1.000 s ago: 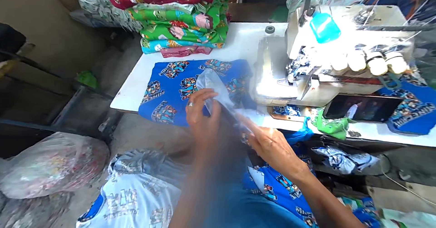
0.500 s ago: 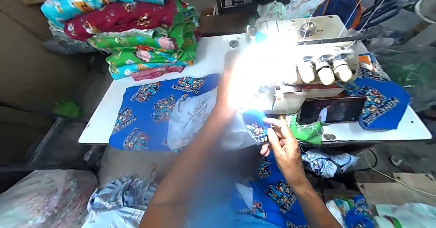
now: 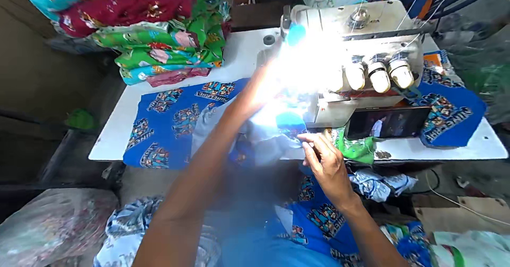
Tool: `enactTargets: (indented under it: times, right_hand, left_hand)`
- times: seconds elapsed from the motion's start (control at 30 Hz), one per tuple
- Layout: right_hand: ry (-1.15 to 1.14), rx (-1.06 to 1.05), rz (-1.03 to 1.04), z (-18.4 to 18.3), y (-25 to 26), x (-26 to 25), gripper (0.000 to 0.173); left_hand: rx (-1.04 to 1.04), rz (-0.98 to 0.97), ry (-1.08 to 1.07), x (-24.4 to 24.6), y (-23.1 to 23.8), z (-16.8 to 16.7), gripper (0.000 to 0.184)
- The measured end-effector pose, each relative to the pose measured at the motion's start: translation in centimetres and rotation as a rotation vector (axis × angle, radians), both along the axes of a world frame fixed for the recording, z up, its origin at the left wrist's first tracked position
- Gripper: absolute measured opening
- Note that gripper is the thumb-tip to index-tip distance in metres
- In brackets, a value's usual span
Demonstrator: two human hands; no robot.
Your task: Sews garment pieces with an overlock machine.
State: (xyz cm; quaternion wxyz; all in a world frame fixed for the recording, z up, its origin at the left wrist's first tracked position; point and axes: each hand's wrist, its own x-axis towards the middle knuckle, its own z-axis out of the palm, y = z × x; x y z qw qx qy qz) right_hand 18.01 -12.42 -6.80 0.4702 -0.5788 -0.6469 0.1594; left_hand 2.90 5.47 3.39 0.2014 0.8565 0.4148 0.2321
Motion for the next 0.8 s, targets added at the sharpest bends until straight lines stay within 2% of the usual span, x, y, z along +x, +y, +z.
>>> enactTargets:
  times: [0.07, 0.17, 0.27, 0.37, 0.43, 0.5, 0.53, 0.57, 0.6, 0.67, 0.73, 0.8]
  right_hand:
    - [-0.170, 0.107, -0.081, 0.2, -0.4, 0.4, 0.020]
    - [-0.155, 0.184, -0.076, 1.1, -0.9, 0.4, 0.017]
    - [-0.101, 0.114, 0.028, 0.9, -0.2, -0.4, 0.021]
    - [-0.135, -0.023, 0.106, 0.5, 0.9, -1.0, 0.035]
    - [0.007, -0.117, 0.281, 1.6, 1.0, -0.9, 0.031]
    - [0.495, -0.094, 0.606, 3.6, 0.2, -0.4, 0.013]
    - [0.710, -0.043, 0.774, 4.8, -0.4, -0.1, 0.010]
    - [0.812, 0.018, 0.882, 5.8, -0.9, 0.4, 0.014]
    - [0.823, 0.079, 0.916, 6.6, -1.2, 0.9, 0.017]
    - [0.705, 0.117, 0.827, 6.4, -1.7, 1.4, 0.018]
    - [0.610, 0.010, 0.647, 4.1, -2.2, 0.9, 0.011]
    - [0.587, -0.167, 0.460, 1.6, -2.6, -0.3, 0.018]
  left_hand:
    - [0.046, -0.072, 0.006, -1.6, -0.8, 0.7, 0.061]
    - [0.150, -0.086, -0.022, -4.6, -4.0, 1.0, 0.062]
    - [0.113, -0.060, -0.143, -7.2, -9.4, 0.9, 0.070]
    - [0.066, -0.018, -0.273, -8.6, -13.0, -0.9, 0.095]
    - [0.054, 0.092, -0.220, -8.8, -14.1, -2.8, 0.114]
    - [0.003, 0.191, -0.071, -8.4, -14.0, -4.5, 0.123]
    - [-0.021, 0.212, -0.020, -8.2, -13.5, -5.5, 0.117]
    - [-0.036, 0.214, 0.026, -8.2, -12.8, -6.4, 0.103]
    - [-0.037, 0.204, 0.046, -8.6, -12.0, -7.0, 0.084]
    - [0.085, 0.192, 0.009, -10.3, -10.2, -6.8, 0.039]
    - [0.280, 0.263, 0.003, -12.9, -9.6, -3.7, 0.028]
    - [0.351, 0.327, 0.113, -15.0, -10.4, -0.3, 0.027]
